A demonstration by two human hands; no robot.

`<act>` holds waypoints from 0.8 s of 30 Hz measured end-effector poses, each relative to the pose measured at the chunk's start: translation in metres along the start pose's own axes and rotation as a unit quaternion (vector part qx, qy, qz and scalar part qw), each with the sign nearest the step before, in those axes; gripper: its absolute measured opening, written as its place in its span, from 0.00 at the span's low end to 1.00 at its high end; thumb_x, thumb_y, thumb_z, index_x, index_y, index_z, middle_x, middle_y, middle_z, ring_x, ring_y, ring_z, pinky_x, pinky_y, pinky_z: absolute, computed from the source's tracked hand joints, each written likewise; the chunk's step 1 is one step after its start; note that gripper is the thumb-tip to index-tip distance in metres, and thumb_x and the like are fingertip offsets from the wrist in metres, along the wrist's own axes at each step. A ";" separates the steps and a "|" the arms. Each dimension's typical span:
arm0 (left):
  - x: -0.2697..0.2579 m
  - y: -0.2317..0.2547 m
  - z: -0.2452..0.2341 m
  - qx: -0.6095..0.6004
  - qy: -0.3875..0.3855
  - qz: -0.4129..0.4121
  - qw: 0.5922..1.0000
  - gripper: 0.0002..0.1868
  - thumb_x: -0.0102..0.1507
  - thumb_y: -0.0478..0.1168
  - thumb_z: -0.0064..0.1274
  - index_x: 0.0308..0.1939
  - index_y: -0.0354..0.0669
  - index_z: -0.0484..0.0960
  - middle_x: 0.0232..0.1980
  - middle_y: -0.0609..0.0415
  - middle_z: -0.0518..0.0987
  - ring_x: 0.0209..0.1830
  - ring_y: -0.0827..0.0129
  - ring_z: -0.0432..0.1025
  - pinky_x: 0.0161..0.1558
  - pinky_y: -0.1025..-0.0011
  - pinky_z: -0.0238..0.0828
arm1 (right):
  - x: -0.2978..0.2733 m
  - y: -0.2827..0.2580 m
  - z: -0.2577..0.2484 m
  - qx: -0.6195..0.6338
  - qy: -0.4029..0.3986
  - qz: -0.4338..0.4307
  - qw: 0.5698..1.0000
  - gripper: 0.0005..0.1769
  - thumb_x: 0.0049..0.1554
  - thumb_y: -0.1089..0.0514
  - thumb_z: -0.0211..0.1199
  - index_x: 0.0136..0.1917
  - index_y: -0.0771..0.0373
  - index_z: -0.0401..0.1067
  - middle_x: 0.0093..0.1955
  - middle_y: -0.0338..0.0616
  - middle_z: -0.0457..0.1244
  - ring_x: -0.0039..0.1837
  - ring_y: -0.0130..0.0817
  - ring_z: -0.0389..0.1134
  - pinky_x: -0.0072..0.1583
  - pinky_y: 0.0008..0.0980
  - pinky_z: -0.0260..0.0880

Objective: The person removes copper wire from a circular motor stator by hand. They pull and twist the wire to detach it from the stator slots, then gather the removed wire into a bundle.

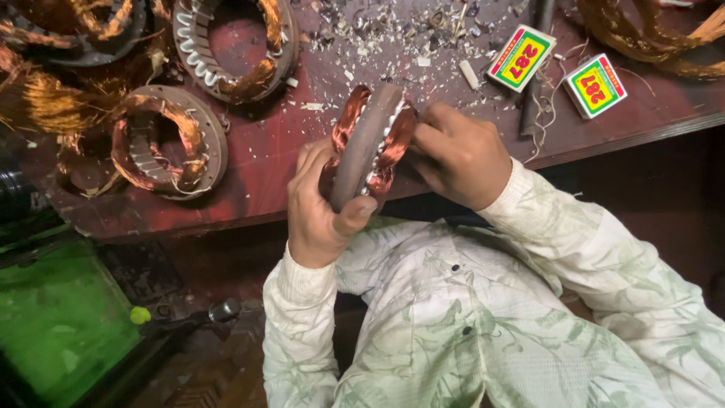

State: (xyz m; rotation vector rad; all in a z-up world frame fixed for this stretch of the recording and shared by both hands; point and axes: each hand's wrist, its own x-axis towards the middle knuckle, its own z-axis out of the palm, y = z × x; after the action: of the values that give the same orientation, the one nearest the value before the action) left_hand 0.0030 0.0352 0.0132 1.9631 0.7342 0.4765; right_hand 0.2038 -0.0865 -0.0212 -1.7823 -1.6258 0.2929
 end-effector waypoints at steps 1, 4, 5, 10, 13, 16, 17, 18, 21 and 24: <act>-0.001 -0.001 0.000 0.001 -0.003 0.004 1.000 0.53 0.62 0.81 0.46 0.59 0.28 0.77 0.57 0.42 0.79 0.56 0.56 0.73 0.60 0.62 0.71 | -0.001 -0.001 0.000 0.007 -0.002 -0.002 1.000 0.21 0.49 0.63 0.73 0.56 0.60 0.73 0.51 0.49 0.64 0.44 0.48 0.70 0.44 0.42 0.72; 0.001 -0.002 -0.003 0.007 -0.004 0.008 1.000 0.53 0.62 0.80 0.48 0.59 0.27 0.76 0.56 0.40 0.78 0.57 0.55 0.74 0.60 0.61 0.72 | 0.001 -0.004 -0.005 0.021 0.004 -0.009 1.000 0.22 0.49 0.63 0.74 0.57 0.60 0.73 0.52 0.49 0.63 0.44 0.48 0.70 0.44 0.42 0.72; 0.003 -0.001 -0.003 0.011 0.001 0.001 1.000 0.53 0.61 0.81 0.48 0.58 0.27 0.75 0.54 0.40 0.78 0.56 0.56 0.75 0.58 0.62 0.73 | 0.001 -0.007 -0.006 0.022 0.009 -0.010 1.000 0.21 0.50 0.63 0.74 0.56 0.60 0.73 0.51 0.49 0.63 0.44 0.48 0.70 0.44 0.42 0.72; -0.001 -0.001 0.001 -0.003 0.025 -0.020 0.999 0.53 0.60 0.80 0.49 0.57 0.27 0.76 0.51 0.41 0.78 0.53 0.56 0.76 0.55 0.63 0.74 | -0.008 -0.024 0.003 0.019 0.068 0.025 0.997 0.19 0.52 0.64 0.74 0.56 0.61 0.73 0.52 0.49 0.64 0.46 0.46 0.71 0.47 0.41 0.71; -0.001 0.002 0.007 -0.006 0.037 0.007 0.999 0.51 0.62 0.79 0.49 0.58 0.28 0.76 0.53 0.42 0.78 0.54 0.55 0.74 0.54 0.64 0.74 | -0.007 -0.024 0.009 -0.004 0.070 0.052 0.996 0.18 0.48 0.65 0.72 0.52 0.62 0.73 0.51 0.49 0.64 0.46 0.49 0.70 0.47 0.43 0.71; 0.000 0.005 0.010 0.011 0.044 0.023 0.999 0.48 0.64 0.76 0.50 0.58 0.29 0.77 0.53 0.42 0.80 0.53 0.56 0.75 0.55 0.65 0.73 | -0.006 -0.018 0.009 -0.032 0.038 0.056 0.997 0.17 0.47 0.65 0.70 0.51 0.64 0.72 0.49 0.51 0.62 0.46 0.50 0.69 0.45 0.45 0.70; 0.000 0.006 0.010 0.022 0.044 0.028 0.998 0.47 0.64 0.75 0.51 0.57 0.29 0.77 0.52 0.43 0.80 0.53 0.56 0.75 0.56 0.65 0.73 | -0.006 -0.017 0.009 -0.047 0.025 0.051 0.997 0.17 0.47 0.64 0.69 0.50 0.66 0.71 0.48 0.52 0.62 0.45 0.51 0.69 0.45 0.46 0.69; 0.002 0.007 0.008 0.035 0.045 0.032 0.998 0.45 0.65 0.74 0.52 0.56 0.29 0.77 0.51 0.43 0.80 0.53 0.55 0.75 0.57 0.64 0.73 | -0.004 -0.015 0.009 -0.062 0.012 0.044 0.997 0.16 0.47 0.63 0.69 0.49 0.67 0.70 0.48 0.54 0.61 0.44 0.52 0.68 0.44 0.47 0.69; 0.005 0.010 0.006 0.009 0.032 -0.005 0.999 0.45 0.62 0.74 0.52 0.57 0.31 0.78 0.50 0.43 0.80 0.50 0.54 0.76 0.52 0.63 0.75 | -0.002 -0.007 0.005 -0.102 -0.026 0.001 0.994 0.12 0.51 0.66 0.62 0.49 0.69 0.68 0.49 0.54 0.61 0.47 0.52 0.68 0.47 0.46 0.70; 0.008 0.010 0.003 0.017 0.018 0.004 1.000 0.43 0.63 0.73 0.53 0.55 0.32 0.79 0.51 0.42 0.81 0.51 0.54 0.77 0.52 0.61 0.77 | -0.001 -0.002 0.005 -0.114 0.006 -0.042 0.993 0.13 0.51 0.66 0.58 0.50 0.73 0.67 0.53 0.58 0.61 0.49 0.53 0.68 0.49 0.45 0.70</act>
State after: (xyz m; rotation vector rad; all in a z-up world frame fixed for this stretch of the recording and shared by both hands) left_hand 0.0137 0.0352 0.0207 1.9946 0.7612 0.5084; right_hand 0.1988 -0.0862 -0.0236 -1.8712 -1.7791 0.0570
